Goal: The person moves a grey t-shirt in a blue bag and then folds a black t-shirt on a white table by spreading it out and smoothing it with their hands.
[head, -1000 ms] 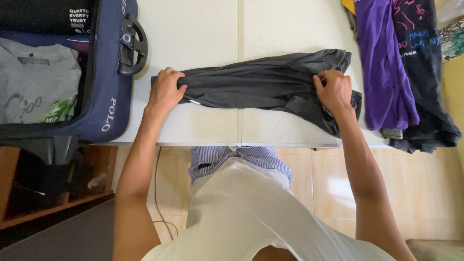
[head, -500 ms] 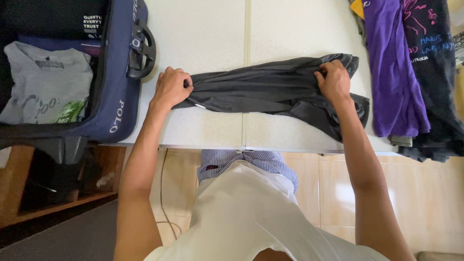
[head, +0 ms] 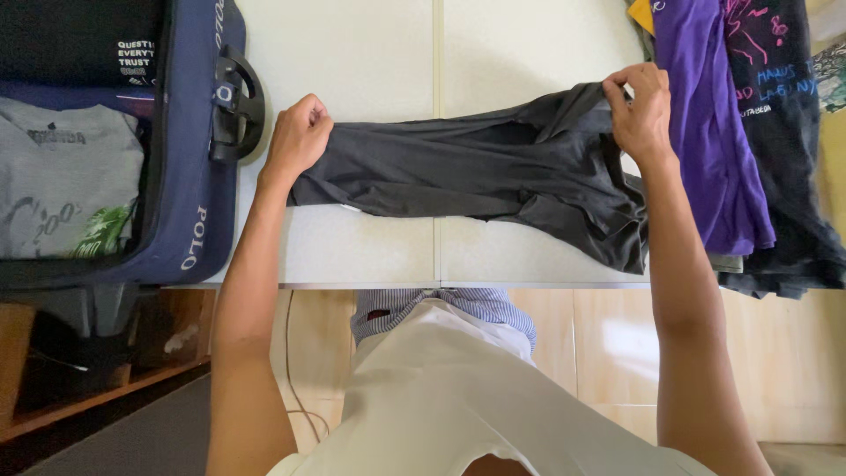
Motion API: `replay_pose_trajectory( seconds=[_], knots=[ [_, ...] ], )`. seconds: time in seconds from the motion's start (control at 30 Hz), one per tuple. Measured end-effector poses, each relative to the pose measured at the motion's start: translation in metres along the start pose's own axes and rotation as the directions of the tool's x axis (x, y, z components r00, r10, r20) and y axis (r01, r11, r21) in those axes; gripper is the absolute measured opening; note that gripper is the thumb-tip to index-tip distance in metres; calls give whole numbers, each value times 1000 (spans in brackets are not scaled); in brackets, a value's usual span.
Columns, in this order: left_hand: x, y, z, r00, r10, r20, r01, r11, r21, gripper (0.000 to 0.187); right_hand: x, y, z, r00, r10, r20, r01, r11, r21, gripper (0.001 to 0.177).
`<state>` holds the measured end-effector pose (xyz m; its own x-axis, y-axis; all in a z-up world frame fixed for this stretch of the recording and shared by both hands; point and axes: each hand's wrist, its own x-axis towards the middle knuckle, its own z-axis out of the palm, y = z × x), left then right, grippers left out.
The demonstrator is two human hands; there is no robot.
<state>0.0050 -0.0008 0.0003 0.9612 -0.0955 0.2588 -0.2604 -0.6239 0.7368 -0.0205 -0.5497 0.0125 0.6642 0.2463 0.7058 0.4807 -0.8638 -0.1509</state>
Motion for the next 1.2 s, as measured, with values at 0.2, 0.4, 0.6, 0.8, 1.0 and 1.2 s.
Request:
replay_pose_trajectory(
  seconds=[0.2, 0.4, 0.6, 0.8, 1.0, 1.2],
  knots=[
    [29, -18, 9, 966, -50, 255, 10, 987, 158, 24, 30, 49, 43, 957, 289, 5, -277, 914, 295, 11],
    [36, -34, 7, 939, 5, 343, -56, 989, 140, 23, 66, 99, 99, 964, 255, -75, -232, 944, 237, 11],
    [46, -37, 9, 962, -86, 258, 71, 995, 67, 24, 95, 122, 149, 935, 354, -26, -355, 934, -44, 17],
    [68, -59, 29, 998, -35, 45, 29, 991, 132, 23, 90, 89, 164, 968, 244, -54, -250, 939, -237, 22],
    [80, -72, 41, 992, -92, 85, 77, 982, 171, 27, 44, 3, 142, 957, 261, 123, -238, 955, -177, 42],
    [113, -64, 24, 885, -172, 433, 46, 957, 287, 50, 26, 1, 136, 941, 273, 202, -256, 961, -107, 51]
  ],
)
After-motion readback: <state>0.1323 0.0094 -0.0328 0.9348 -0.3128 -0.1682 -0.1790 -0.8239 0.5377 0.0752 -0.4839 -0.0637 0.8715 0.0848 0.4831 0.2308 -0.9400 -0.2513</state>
